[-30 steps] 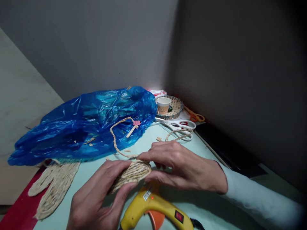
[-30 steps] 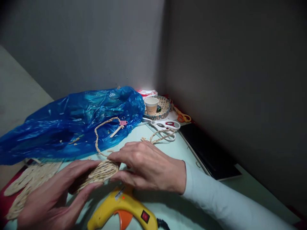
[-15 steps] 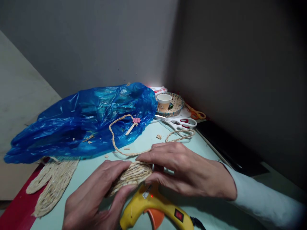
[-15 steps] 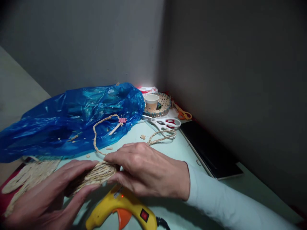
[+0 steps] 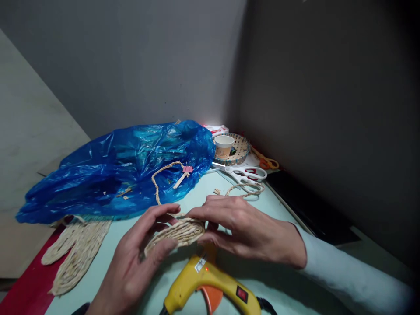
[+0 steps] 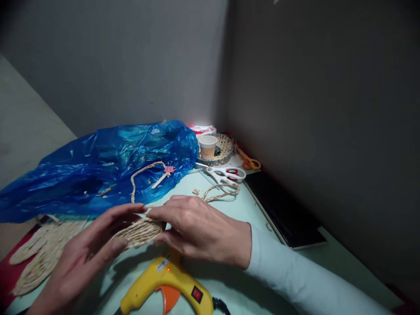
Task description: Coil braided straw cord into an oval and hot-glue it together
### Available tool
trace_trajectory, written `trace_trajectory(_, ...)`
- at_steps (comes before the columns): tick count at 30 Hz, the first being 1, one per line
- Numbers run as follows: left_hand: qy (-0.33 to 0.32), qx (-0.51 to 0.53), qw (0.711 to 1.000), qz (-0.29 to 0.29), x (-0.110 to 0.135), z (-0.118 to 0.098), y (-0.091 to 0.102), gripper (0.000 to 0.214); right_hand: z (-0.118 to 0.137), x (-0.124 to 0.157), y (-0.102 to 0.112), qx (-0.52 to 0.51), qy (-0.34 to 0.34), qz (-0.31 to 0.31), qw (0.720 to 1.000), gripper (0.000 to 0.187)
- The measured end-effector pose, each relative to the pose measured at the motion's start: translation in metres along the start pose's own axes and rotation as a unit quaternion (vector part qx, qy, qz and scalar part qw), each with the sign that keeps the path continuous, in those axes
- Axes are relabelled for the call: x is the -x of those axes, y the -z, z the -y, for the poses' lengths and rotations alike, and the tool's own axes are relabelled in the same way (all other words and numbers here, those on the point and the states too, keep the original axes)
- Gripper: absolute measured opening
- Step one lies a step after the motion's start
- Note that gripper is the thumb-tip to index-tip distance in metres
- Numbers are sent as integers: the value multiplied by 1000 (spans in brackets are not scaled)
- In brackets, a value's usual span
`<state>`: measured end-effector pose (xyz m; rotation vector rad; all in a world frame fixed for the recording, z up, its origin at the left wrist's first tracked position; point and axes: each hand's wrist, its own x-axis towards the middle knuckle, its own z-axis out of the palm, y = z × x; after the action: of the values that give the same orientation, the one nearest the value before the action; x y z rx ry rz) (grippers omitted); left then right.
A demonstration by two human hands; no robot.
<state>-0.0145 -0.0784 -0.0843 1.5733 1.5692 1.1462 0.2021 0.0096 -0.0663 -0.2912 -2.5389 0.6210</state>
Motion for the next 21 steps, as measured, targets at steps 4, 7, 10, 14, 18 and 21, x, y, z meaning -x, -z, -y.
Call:
trace_trajectory(4, 81, 28, 992, 91, -8, -6, 6, 24, 3, -1, 0, -15, -16, 41, 999, 38)
trace_trajectory(7, 96, 36, 990, 101, -8, -6, 7, 25, 2, -1, 3, -31, -49, 54, 997, 45)
trace_trajectory(10, 124, 63, 985, 100, -7, -4, 8, 26, 0, 1, 6, -54, -65, 41, 996, 34)
trace_trajectory(14, 125, 66, 985, 99, -5, -5, 8, 27, 3, 1, 9, -79, -71, 45, 993, 29)
trace_trajectory(18, 105, 39, 986, 123, -5, -4, 9, 26, 7, -1, 8, -94, -67, 36, 993, 26)
trace_trajectory(21, 81, 23, 988, 130, -5, 0, 11, 22, 7, -2, 8, -98, -57, 7, 994, 23)
